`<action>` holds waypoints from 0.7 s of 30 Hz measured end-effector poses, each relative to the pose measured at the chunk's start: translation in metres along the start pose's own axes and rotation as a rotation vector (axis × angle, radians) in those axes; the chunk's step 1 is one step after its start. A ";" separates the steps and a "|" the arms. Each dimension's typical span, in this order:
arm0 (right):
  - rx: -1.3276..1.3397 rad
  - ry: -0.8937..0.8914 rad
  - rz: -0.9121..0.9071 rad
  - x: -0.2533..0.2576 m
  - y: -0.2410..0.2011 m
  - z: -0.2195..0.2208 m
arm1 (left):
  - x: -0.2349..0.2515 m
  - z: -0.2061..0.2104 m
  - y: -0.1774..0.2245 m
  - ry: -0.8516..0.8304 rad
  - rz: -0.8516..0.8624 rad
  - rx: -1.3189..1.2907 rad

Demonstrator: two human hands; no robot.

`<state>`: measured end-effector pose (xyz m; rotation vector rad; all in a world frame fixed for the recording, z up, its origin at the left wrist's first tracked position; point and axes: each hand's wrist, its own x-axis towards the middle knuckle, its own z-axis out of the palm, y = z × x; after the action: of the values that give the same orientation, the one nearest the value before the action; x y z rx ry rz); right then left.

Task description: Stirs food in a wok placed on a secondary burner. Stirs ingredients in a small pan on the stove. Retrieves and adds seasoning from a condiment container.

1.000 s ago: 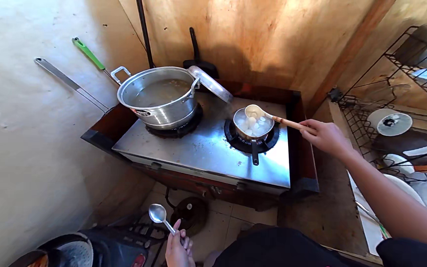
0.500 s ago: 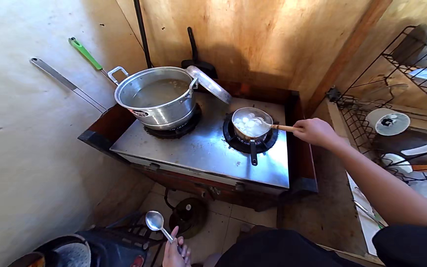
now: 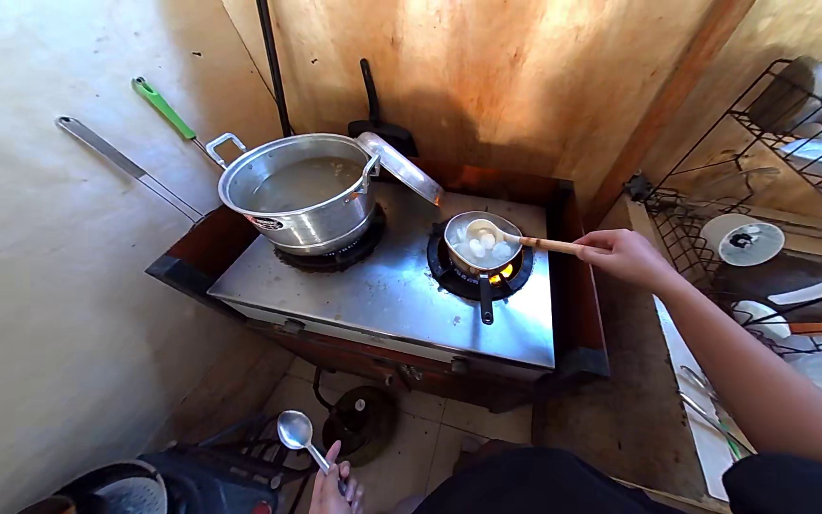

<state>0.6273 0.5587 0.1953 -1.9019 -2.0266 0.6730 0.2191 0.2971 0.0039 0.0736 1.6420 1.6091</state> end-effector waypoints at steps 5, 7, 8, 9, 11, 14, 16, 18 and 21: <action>-0.270 0.186 -0.267 0.001 -0.003 0.018 | 0.000 0.003 0.002 -0.020 0.005 0.017; -0.369 0.250 -0.403 0.012 0.003 0.028 | 0.000 0.004 0.002 -0.018 0.000 0.017; -0.416 0.272 -0.457 0.017 0.005 0.032 | 0.000 0.003 0.002 -0.019 -0.001 0.014; -0.456 0.284 -0.502 0.023 0.007 0.035 | 0.000 0.002 0.002 -0.019 -0.003 0.013; -0.514 0.259 -0.543 0.031 0.008 0.038 | 0.000 0.000 0.001 -0.011 -0.003 0.014; -0.545 0.083 -0.417 0.032 -0.001 0.030 | 0.000 -0.003 0.000 -0.007 0.002 0.012; -0.511 -0.075 -0.226 0.031 -0.012 0.020 | 0.000 -0.005 0.000 -0.004 0.000 0.015; -0.420 -0.143 -0.099 0.035 -0.014 0.012 | 0.001 -0.007 -0.001 -0.004 -0.006 0.013; -0.215 -0.180 0.004 0.041 -0.005 0.005 | 0.003 -0.007 -0.003 -0.001 -0.012 0.002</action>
<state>0.6169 0.5983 0.1891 -2.0282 -2.2891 0.6722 0.2140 0.2927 -0.0010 0.0656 1.6399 1.5983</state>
